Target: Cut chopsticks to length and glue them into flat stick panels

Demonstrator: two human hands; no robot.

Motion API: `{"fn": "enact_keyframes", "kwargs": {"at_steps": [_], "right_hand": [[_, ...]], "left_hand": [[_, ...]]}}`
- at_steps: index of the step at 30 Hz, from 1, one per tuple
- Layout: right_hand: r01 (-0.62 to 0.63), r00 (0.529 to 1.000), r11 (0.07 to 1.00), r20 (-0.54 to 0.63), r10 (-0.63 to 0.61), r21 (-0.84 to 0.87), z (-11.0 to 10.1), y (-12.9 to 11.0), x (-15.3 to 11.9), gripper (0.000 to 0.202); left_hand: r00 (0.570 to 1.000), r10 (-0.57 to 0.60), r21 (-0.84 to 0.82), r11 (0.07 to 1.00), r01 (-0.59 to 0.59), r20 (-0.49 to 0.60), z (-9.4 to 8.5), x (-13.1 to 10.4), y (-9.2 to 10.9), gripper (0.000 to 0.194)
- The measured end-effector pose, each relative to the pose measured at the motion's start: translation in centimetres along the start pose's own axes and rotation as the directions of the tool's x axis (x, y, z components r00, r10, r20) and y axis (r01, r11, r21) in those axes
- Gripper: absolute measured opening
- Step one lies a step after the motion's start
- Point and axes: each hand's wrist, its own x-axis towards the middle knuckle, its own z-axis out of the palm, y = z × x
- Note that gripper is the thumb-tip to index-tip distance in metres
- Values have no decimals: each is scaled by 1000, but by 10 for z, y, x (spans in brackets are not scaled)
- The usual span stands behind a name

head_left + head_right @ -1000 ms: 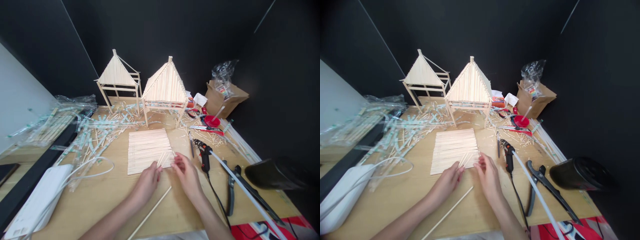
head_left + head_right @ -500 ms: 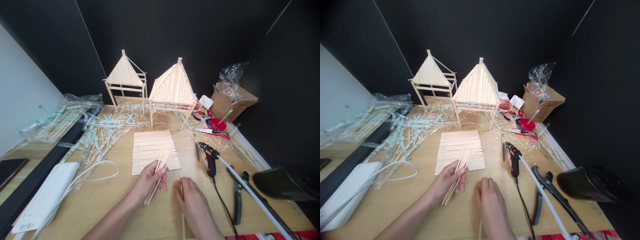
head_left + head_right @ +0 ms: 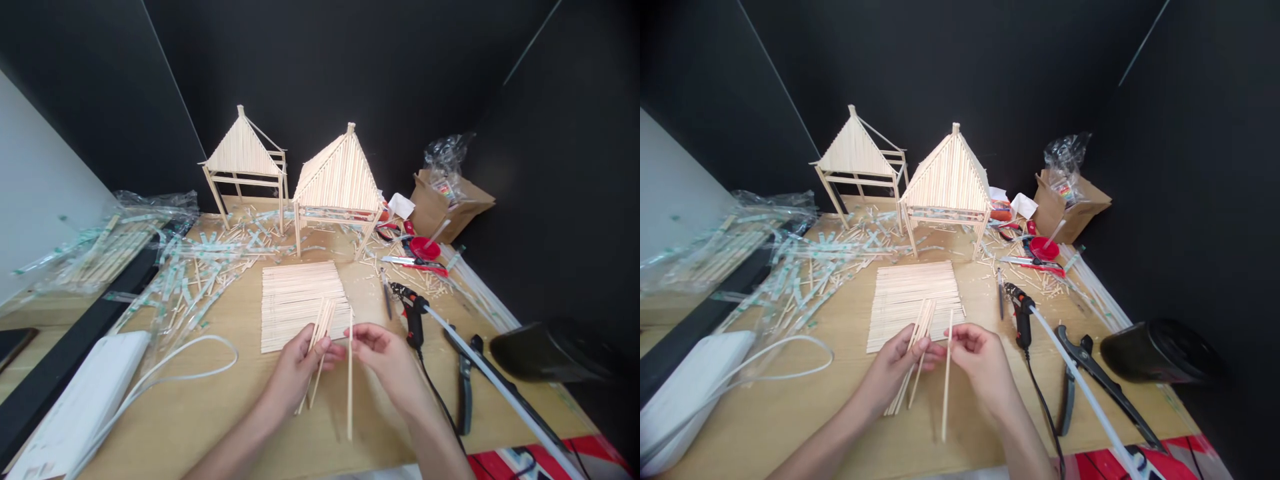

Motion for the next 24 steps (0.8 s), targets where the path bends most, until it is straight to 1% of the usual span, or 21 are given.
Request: {"fn": "enact_keyframes", "kwargs": {"at_steps": [2,5,8,13,17,20,22,24], "right_hand": [[0,1000,996,-3,0,94,9,-3,6,26],[0,1000,992,1,-1,125,18,-4,10,35],[-1,1000,987,6,0,162,23,-3,11,38],[3,999,981,36,-10,192,25,0,11,28],[14,997,981,78,-29,194,25,-9,11,20],[84,990,986,99,-99,141,25,-19,10,13],[151,982,985,99,-159,86,23,-23,10,14],[188,977,981,97,-192,50,22,-25,10,15]], "left_hand": [[1000,-1,-19,1000,1,3,0,-1,1,37],[1000,6,-43,999,-7,-26,1,-1,5,41],[998,38,-63,997,-40,-46,2,-1,7,39],[992,102,-27,994,-104,-75,1,1,1,30],[991,121,-14,992,-122,-65,0,3,-3,31],[986,156,6,988,-156,-64,0,2,-2,31],[982,177,18,984,-176,-66,2,0,-2,31],[981,185,24,983,-184,-62,3,-1,-2,32]]}}
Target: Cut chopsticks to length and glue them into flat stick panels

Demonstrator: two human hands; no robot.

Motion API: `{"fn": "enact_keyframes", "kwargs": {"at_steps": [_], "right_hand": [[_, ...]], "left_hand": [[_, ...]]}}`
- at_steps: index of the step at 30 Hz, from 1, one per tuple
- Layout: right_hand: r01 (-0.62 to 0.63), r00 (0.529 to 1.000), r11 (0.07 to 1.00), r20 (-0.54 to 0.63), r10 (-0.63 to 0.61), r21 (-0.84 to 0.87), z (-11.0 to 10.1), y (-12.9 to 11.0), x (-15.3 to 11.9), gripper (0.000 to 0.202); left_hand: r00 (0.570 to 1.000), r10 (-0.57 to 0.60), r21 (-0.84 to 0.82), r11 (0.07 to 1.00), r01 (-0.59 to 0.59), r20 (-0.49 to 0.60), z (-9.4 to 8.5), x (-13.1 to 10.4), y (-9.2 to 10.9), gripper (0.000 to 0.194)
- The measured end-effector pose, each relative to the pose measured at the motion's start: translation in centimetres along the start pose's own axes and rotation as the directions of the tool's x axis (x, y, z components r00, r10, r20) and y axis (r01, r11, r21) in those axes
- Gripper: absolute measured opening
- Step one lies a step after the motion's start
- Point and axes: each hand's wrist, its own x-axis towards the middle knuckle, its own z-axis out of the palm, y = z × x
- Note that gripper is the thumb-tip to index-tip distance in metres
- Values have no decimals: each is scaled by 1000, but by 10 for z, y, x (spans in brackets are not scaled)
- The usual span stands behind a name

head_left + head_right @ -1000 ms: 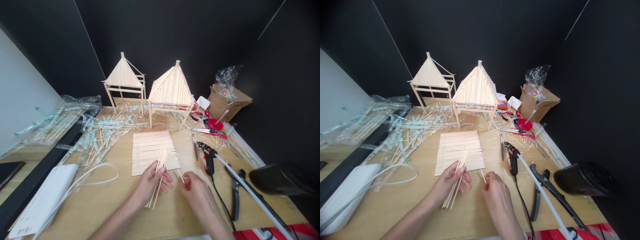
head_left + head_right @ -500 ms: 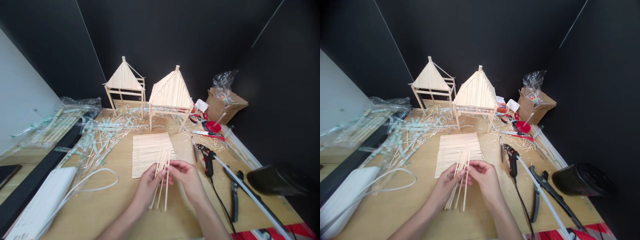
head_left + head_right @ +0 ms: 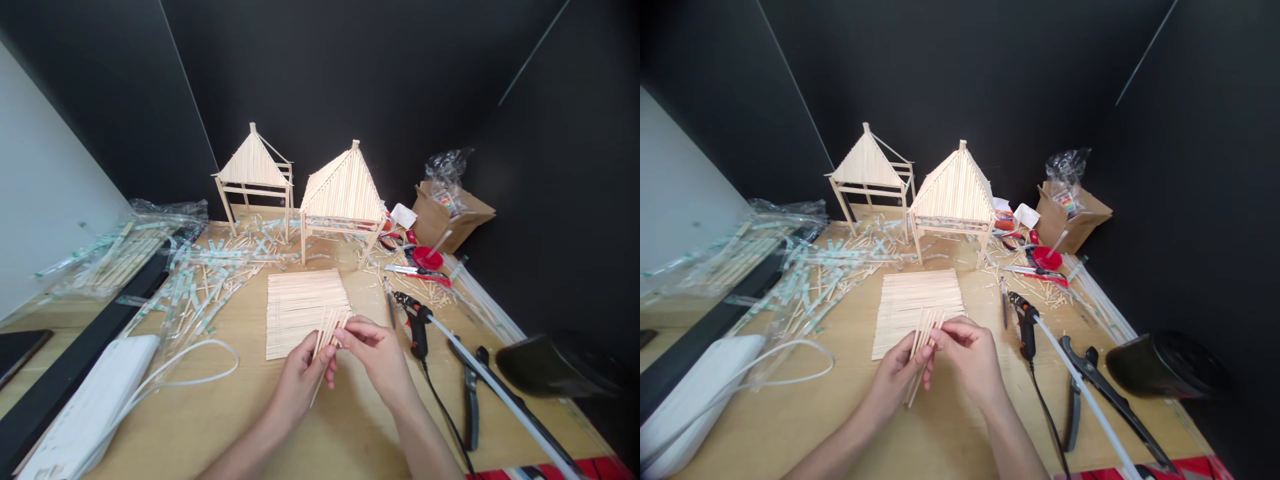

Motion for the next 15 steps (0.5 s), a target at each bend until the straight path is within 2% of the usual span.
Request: {"fn": "enact_keyframes", "kwargs": {"at_steps": [4,9,13,15], "right_hand": [[1,1000,1000,11,0,-27,-5,5,-1,15],[-10,1000,999,17,11,-30,-8,10,-1,15],[0,1000,1000,-3,0,-30,-7,7,-5,16],[-35,999,998,0,35,-46,-10,6,-13,17]], "left_hand": [[999,-38,15,999,38,26,2,-2,-3,33],[991,-37,12,999,36,129,2,-2,-4,32],[994,-36,64,998,30,105,0,-1,1,31],[994,-36,82,996,27,106,-1,-1,3,32]]}}
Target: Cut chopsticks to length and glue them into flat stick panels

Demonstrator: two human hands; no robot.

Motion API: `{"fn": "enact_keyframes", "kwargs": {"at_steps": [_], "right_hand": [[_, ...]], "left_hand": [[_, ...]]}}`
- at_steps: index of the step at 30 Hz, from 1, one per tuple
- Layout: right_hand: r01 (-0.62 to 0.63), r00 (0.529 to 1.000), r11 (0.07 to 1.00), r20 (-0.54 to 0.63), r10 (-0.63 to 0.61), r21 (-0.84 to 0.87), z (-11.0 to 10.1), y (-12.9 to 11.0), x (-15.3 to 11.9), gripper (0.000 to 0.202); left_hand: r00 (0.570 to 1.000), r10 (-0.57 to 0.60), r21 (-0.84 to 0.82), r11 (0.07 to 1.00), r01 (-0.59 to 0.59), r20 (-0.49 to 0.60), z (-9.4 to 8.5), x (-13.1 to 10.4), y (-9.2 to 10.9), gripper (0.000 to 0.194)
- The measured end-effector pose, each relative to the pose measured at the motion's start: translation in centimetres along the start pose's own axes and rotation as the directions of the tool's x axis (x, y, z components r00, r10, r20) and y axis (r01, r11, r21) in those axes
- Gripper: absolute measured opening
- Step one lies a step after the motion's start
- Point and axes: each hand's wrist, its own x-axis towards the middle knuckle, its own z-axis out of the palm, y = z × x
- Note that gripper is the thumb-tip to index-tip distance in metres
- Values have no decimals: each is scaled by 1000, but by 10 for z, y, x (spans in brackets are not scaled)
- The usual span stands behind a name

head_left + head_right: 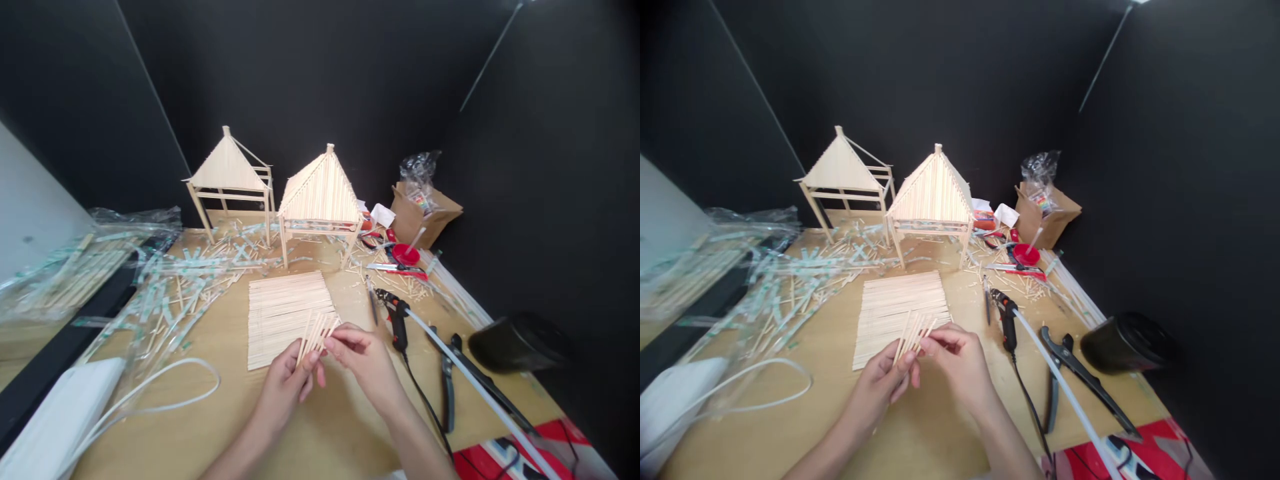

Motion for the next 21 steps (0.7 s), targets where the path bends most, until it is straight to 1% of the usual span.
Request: {"fn": "enact_keyframes", "kwargs": {"at_steps": [2,3,5,7,9,11,12,13,15,16,17,18,19,21], "right_hand": [[-72,997,996,19,73,-51,-9,4,-14,24],[-106,994,989,21,109,-104,-15,7,-23,27],[-157,987,954,-2,162,-257,-33,16,-44,27],[-197,980,892,-48,195,-406,-56,25,-65,25],[-270,963,834,-140,231,-480,-82,32,-84,30],[-352,931,763,-287,226,-543,-108,37,-98,40],[-385,911,712,-366,190,-587,-120,38,-104,45],[-414,887,638,-447,120,-649,-131,40,-108,50],[-494,823,426,-566,-55,-758,-149,47,-113,61],[-550,787,313,-606,-115,-774,-156,52,-114,68],[-607,757,215,-639,-136,-765,-161,57,-113,77],[-655,732,135,-669,-129,-743,-165,62,-112,85],[-691,711,75,-695,-103,-719,-168,66,-110,90],[-731,682,-4,-730,-44,-683,-174,71,-105,94]], "left_hand": [[1000,-14,-8,1000,14,4,-1,0,2,33],[1000,-24,-17,1000,24,4,-1,1,2,34],[999,-50,-36,998,51,9,-1,1,3,35],[997,-78,-43,996,79,18,-1,1,3,37],[995,-100,-33,994,101,19,-1,0,4,37],[993,-116,-13,993,116,-3,1,-3,8,36],[992,-121,1,993,121,-16,3,-5,10,35],[992,-124,14,992,124,-26,4,-6,13,34],[992,-125,38,991,126,-34,8,-9,18,32],[992,-125,45,991,126,-29,9,-10,21,32],[992,-125,46,991,126,-22,9,-11,23,32],[992,-126,41,991,126,-15,9,-12,24,32],[992,-126,33,991,126,-10,9,-12,25,32],[992,-130,19,991,130,-1,5,-12,27,33]]}}
